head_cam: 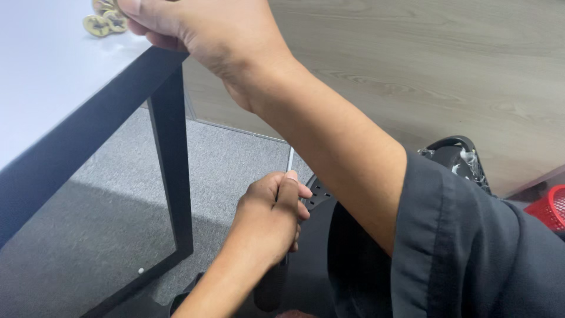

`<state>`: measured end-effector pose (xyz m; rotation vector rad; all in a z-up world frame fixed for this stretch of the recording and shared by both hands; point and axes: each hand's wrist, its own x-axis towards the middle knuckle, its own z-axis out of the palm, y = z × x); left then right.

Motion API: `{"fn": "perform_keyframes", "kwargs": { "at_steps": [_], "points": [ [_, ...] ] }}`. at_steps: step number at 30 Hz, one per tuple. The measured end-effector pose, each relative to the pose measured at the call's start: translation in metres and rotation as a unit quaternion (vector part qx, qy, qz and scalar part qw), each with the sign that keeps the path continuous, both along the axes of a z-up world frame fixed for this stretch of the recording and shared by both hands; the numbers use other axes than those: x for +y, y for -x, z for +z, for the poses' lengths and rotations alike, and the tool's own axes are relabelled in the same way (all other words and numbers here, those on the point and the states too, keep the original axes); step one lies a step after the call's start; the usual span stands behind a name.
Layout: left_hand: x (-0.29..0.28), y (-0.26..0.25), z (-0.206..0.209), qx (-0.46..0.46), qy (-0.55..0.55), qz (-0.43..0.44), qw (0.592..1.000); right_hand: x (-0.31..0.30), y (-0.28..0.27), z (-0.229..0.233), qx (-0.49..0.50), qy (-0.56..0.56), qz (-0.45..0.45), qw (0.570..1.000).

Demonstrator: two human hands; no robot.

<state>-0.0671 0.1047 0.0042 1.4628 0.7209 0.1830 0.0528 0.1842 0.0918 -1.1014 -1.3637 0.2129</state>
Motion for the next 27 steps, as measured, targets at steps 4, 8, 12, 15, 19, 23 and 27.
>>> {"fn": "perform_keyframes", "kwargs": {
  "at_steps": [4, 8, 12, 15, 19, 23, 27],
  "points": [
    [0.004, 0.004, -0.002, 0.024, 0.005, 0.002, 1.0, 0.024, 0.012, -0.006, -0.052, 0.053, -0.099, 0.992],
    [0.008, 0.006, -0.001, 0.043, -0.006, 0.001, 0.999, 0.042, 0.017, -0.013, -0.166, -0.111, -0.113, 0.973],
    [0.01, 0.006, 0.0, 0.055, -0.014, 0.0, 0.998, 0.047, 0.026, -0.016, -0.176, -0.091, -0.162, 0.967],
    [0.008, 0.003, 0.001, 0.075, -0.014, 0.003, 0.997, 0.048, 0.036, -0.011, -0.185, 0.007, -0.213, 0.959],
    [0.007, 0.005, 0.0, 0.086, -0.033, -0.016, 0.996, 0.043, 0.042, -0.01, -0.183, 0.071, -0.233, 0.952],
    [0.001, -0.002, -0.002, 0.089, -0.013, -0.002, 0.996, 0.034, 0.029, -0.016, -0.164, -0.02, -0.208, 0.964],
    [-0.012, -0.013, -0.002, 0.056, 0.028, -0.012, 0.998, 0.008, 0.015, -0.028, -0.122, -0.112, -0.146, 0.975]
  ]
}}
